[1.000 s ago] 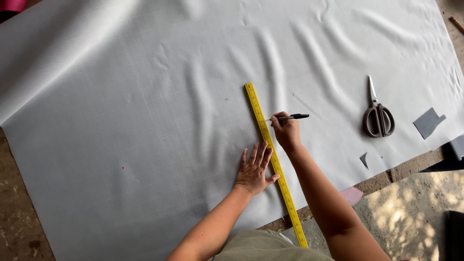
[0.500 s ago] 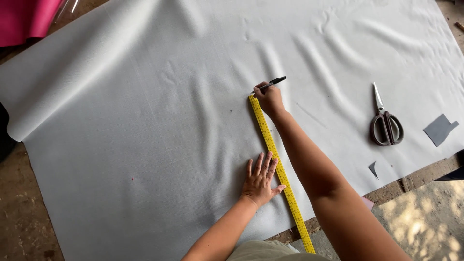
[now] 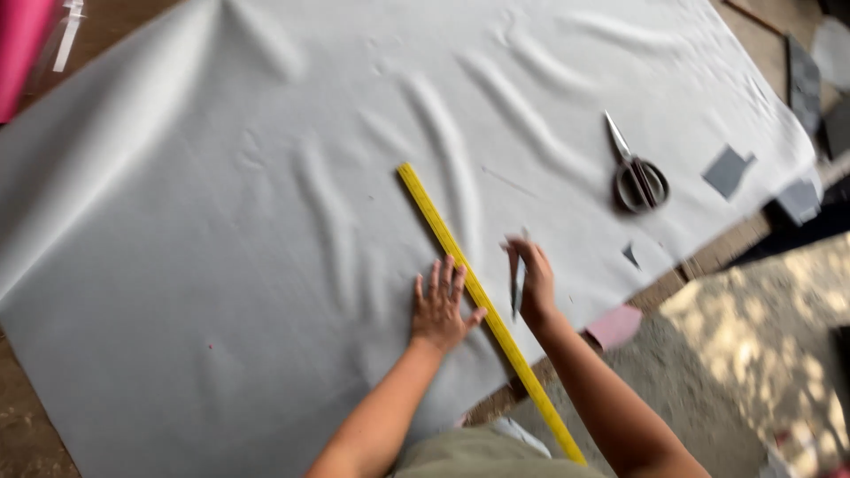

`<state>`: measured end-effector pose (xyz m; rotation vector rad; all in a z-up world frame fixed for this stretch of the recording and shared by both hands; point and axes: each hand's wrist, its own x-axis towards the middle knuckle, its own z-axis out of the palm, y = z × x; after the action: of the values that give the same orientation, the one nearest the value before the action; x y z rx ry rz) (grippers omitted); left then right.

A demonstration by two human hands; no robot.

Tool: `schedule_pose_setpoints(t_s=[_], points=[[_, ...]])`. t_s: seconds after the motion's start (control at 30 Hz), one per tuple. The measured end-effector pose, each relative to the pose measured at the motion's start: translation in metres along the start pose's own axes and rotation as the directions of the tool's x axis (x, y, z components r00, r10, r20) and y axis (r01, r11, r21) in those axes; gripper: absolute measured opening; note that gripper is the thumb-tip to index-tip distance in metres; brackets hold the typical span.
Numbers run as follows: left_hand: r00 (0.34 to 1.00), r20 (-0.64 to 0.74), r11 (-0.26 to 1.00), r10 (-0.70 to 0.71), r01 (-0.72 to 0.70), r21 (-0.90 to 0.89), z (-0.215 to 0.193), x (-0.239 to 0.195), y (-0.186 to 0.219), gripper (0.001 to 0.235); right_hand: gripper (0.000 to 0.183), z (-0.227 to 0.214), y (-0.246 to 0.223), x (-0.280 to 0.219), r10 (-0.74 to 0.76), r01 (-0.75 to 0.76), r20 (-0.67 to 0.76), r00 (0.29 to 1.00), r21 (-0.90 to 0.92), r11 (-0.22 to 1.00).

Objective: Measuring, marking, and cutting fabric on a workshop table for upholstery.

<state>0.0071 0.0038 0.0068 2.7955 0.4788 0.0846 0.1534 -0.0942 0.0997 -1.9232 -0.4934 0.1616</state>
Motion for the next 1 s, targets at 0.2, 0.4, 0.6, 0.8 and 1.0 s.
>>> schedule_pose_setpoints(t_s=[0.2, 0.4, 0.6, 0.8, 1.0], points=[[0.991, -0.133, 0.985, -0.008, 0.031, 0.169, 0.022, 0.019, 0.018, 0.107, 0.051, -0.164, 0.090, -0.262, 0.225, -0.147, 0.082, 0.971, -0.536, 0.831], [0.965, 0.245, 0.992, -0.091, 0.067, 0.107, 0.002, 0.084, 0.069, 0.108, 0.035, -0.236, 0.145, -0.295, 0.604, -0.591, -0.135, 0.785, -0.453, 0.667], [0.969, 0.217, 0.988, -0.119, 0.094, 0.123, 0.010, 0.130, 0.077, 0.122, 0.029, -0.264, 0.146, -0.226, 0.598, -0.563, -0.021, 0.801, -0.365, 0.742], [0.992, -0.102, 0.995, -0.071, 0.077, 0.059, 0.033, 0.127, 0.070, 0.123, 0.028, -0.278, 0.124, -0.180, 0.587, -0.474, 0.120, 0.800, -0.474, 0.742], [0.969, -0.238, 0.998, -0.065, 0.066, -0.005, 0.042, 0.130, 0.069, 0.123, 0.034, -0.260, 0.104, -0.059, 0.387, -0.394, -0.078, 0.919, -0.242, 0.887]])
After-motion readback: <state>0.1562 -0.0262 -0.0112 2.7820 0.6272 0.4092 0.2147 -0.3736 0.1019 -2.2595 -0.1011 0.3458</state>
